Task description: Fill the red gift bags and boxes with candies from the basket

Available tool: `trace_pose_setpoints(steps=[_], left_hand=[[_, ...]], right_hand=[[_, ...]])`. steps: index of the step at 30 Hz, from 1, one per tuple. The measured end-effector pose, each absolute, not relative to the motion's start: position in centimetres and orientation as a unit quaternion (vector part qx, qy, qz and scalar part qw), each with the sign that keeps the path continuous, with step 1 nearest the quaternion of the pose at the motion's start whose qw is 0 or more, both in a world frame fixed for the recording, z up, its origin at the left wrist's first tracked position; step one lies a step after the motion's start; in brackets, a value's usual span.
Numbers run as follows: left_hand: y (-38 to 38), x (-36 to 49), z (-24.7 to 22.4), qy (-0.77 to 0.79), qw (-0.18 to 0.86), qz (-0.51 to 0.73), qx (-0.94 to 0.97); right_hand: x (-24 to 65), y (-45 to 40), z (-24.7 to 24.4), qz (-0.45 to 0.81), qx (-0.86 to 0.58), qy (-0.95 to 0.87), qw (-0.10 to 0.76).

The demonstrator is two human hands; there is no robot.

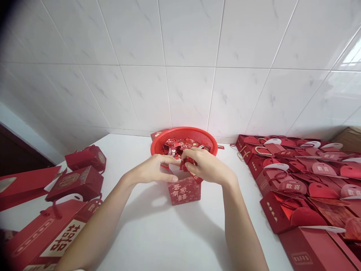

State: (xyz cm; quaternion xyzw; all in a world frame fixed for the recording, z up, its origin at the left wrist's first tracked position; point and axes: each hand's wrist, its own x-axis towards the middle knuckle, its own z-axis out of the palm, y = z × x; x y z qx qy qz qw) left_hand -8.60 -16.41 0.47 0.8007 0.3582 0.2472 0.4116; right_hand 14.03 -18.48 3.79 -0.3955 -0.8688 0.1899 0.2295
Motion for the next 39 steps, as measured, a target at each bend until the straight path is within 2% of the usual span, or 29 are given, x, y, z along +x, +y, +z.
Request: trace_pose_setpoints(steps=[8, 15, 20, 26, 33, 39], left_hand=[[-16.6, -8.6, 0.8, 0.357, 0.396, 0.245, 0.81], [-16.6, -8.6, 0.9, 0.363, 0.405, 0.22, 0.81], [-16.6, -8.6, 0.9, 0.382, 0.409, 0.21, 0.802], [-16.6, -8.6, 1.0, 0.379, 0.41, 0.2, 0.805], [-16.6, -8.6, 1.1, 0.388, 0.421, 0.197, 0.796], [-16.6, -8.6, 1.0, 0.366, 0.436, 0.213, 0.794]], right_hand=[[14.2, -18.8, 4.1, 0.19, -0.366, -0.886, 0.211], [14.5, -19.2, 4.5, 0.215, -0.392, -0.862, 0.24], [15.0, -19.1, 4.6, 0.237, -0.405, -0.859, 0.204], [14.8, -19.1, 4.8, 0.216, -0.411, -0.858, 0.219], [15.2, -19.5, 4.9, 0.25, -0.408, -0.863, 0.166], [14.7, -19.5, 4.8, 0.238, -0.383, -0.874, 0.183]])
